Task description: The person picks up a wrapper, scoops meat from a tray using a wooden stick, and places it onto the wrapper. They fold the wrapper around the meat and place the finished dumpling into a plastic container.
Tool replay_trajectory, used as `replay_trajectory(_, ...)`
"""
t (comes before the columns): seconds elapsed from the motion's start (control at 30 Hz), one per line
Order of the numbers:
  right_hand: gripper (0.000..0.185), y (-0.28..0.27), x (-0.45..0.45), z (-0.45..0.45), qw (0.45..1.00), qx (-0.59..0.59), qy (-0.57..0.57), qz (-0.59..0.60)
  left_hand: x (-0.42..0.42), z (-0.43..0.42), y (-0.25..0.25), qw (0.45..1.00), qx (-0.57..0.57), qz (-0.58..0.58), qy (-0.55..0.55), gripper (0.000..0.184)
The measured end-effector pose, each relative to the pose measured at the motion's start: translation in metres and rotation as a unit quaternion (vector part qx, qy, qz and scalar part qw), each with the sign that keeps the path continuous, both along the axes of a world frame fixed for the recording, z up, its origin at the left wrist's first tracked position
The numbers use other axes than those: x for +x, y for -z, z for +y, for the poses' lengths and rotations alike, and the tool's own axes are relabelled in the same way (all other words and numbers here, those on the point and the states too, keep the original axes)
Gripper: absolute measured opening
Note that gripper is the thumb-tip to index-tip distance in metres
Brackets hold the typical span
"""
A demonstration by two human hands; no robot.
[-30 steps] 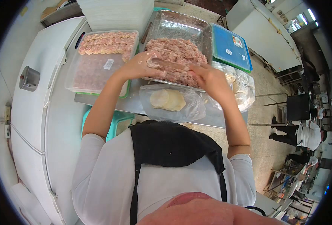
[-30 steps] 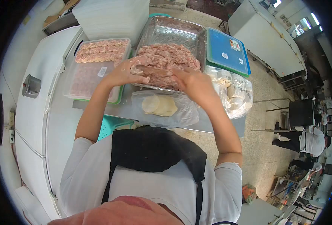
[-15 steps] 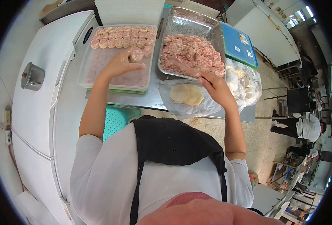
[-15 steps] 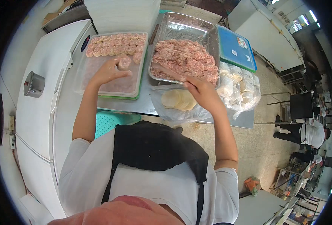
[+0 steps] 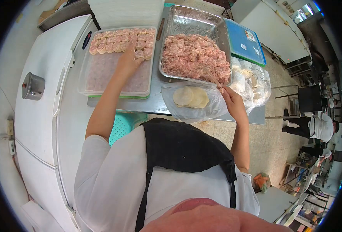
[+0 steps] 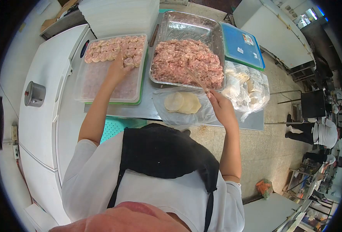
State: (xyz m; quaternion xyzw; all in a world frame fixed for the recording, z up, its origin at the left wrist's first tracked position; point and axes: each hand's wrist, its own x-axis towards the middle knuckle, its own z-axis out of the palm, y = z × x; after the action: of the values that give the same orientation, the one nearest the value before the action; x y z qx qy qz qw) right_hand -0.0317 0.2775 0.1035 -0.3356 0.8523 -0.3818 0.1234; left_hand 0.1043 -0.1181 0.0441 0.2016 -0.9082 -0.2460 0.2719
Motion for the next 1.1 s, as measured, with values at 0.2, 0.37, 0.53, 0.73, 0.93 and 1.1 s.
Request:
replay_trajectory(0.2,0.028,-0.017,-0.053,-0.003,0.961,0.179,-0.090,0.194,-0.015,-0.001,0.003,0.997,0.064,-0.032,0.003,0.083)
replay_trajectory(0.37,0.022,-0.007,-0.110,-0.025,0.886,0.279,-0.170,0.328,-0.005,0.009,-0.008,0.995,0.077,-0.059,0.022,0.082)
replay_trajectory(0.53,0.015,0.038,-0.085,-0.035,0.863,0.192,-0.275,0.377,-0.002,0.074,-0.033,0.996,-0.043,-0.037,-0.071,0.052)
replay_trajectory(0.73,0.015,-0.043,-0.127,-0.020,0.843,0.253,-0.299,0.369,-0.009,0.181,-0.009,0.981,0.179,-0.070,0.028,0.021)
replay_trajectory(0.93,0.016,0.034,-0.132,-0.057,0.825,0.122,-0.352,0.425,-0.017,0.226,0.053,0.964,0.249,-0.086,0.013,0.021)
replay_trajectory(1.1,0.019,0.055,-0.104,-0.040,0.869,0.074,-0.348,0.344,-0.010,0.218,0.064,0.968,0.226,-0.105,0.008,0.027)
